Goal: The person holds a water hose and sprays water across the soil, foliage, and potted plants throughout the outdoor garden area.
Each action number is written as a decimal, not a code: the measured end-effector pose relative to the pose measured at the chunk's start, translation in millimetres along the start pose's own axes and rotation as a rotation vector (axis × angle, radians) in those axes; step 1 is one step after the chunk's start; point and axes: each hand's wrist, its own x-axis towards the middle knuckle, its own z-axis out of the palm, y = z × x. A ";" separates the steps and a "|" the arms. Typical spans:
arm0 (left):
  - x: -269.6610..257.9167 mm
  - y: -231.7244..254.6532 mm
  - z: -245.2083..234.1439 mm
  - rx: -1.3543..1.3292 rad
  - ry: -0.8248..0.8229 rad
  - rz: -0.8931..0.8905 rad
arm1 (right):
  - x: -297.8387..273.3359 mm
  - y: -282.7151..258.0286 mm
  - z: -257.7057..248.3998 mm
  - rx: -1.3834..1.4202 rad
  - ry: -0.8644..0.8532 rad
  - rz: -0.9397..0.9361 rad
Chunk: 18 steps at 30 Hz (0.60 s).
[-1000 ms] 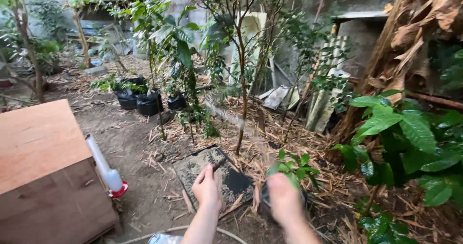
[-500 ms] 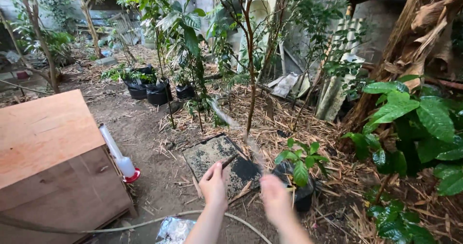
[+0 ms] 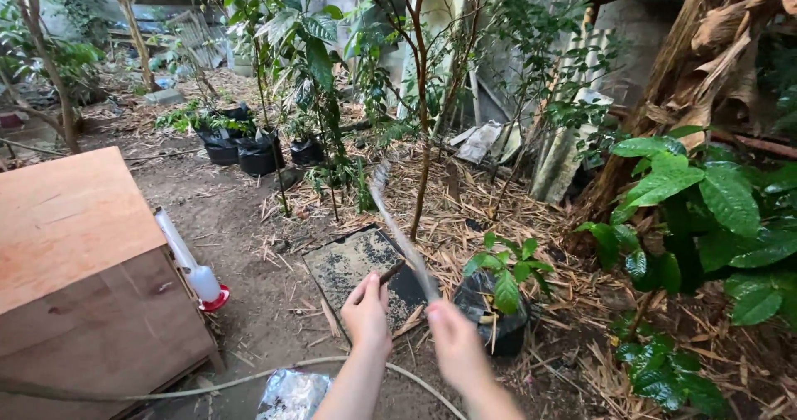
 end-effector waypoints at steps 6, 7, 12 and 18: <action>4.4 17.3 -1.7 -0.067 0.026 0.011 | 13.9 20.4 -114.6 -0.047 0.560 -0.184; 5.6 12.7 1.2 -0.067 0.028 0.009 | 6.9 3.2 -113.4 -0.032 0.550 -0.102; -4.4 -6.1 24.8 -0.054 0.028 -0.041 | 2.4 -11.4 -22.7 -0.002 0.326 -0.245; 7.8 -0.1 10.5 -0.063 0.026 -0.032 | 18.8 27.2 -53.3 -0.009 0.359 -0.417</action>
